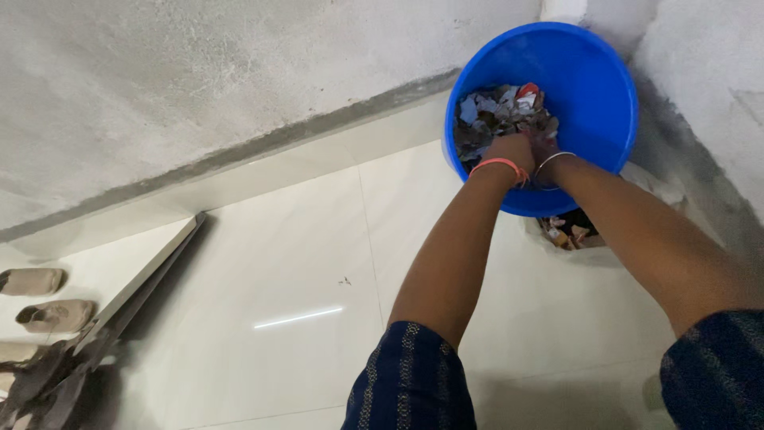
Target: The person removes a plastic bag from a blue bin and transfers the contents into a white plastic bag on the floor. They handle items one by one, including a black rectangular object and various paper scraps, placing them into the white bag.
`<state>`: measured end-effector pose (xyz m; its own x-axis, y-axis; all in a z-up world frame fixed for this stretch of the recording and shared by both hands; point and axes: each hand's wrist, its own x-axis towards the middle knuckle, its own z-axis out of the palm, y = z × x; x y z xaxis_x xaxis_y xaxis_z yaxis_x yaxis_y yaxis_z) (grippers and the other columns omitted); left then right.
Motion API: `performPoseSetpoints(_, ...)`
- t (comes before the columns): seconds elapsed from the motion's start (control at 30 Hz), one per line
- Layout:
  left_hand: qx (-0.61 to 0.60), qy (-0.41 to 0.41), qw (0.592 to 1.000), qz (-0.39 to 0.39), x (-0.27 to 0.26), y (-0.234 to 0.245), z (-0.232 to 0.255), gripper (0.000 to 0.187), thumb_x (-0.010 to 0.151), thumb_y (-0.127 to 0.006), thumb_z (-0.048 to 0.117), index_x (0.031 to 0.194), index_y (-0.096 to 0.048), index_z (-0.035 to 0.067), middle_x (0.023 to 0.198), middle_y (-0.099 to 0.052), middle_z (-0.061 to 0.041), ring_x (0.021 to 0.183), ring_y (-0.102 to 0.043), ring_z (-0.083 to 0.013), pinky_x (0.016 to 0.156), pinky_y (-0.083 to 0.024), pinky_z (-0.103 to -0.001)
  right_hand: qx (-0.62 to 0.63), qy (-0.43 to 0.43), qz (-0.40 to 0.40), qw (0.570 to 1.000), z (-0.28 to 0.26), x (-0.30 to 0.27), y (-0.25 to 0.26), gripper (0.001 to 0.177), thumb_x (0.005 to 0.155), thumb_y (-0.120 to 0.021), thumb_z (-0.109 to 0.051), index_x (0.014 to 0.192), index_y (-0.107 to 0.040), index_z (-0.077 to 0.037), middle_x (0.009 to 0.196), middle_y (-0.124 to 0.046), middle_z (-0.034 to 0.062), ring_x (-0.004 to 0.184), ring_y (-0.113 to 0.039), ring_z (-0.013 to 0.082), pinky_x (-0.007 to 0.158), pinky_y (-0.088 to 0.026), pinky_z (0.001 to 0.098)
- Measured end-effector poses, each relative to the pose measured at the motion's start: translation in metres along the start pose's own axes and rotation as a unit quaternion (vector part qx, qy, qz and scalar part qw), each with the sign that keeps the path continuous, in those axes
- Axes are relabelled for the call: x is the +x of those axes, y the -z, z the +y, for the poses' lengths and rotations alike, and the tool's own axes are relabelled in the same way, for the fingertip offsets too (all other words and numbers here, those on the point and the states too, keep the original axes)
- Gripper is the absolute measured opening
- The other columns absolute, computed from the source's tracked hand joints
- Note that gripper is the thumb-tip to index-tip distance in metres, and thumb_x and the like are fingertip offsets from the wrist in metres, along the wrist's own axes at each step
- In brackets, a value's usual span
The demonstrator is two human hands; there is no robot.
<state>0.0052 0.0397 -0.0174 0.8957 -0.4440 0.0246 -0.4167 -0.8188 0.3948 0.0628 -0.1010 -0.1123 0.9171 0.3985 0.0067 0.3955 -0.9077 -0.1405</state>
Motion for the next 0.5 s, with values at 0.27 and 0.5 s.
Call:
performPoseSetpoints(0.27, 0.031, 0.029, 0.999, -0.031, 0.009, 0.000, 0.020, 0.027, 0.086, -0.061, 0.017, 0.101, -0.079, 0.004, 0.113, -0.073, -0.025, 0.105, -0.072, -0.0393, 0.094, -0.057, -0.046, 0.035, 0.002, 0.000, 0.999, 0.005, -0.043, 0.066, 0.029, 0.069, -0.085, -0.012, 0.097, -0.078, -0.012, 0.098, -0.073, 0.0178, 0.097, -0.071, 0.0379, 0.085, -0.057, 0.0439)
performPoseSetpoints(0.5, -0.034, 0.079, 0.996, 0.007, 0.012, 0.011, 0.042, 0.028, 0.093, -0.062, 0.025, 0.102, -0.078, 0.004, 0.110, -0.073, -0.022, 0.103, -0.072, -0.0382, 0.089, -0.058, -0.048, 0.202, -0.010, 0.193, 0.960, -0.007, -0.093, 0.142, 0.021, 0.073, -0.087, -0.010, 0.091, -0.077, -0.010, 0.095, -0.069, 0.0143, 0.092, -0.072, 0.0327, 0.083, -0.057, 0.0412)
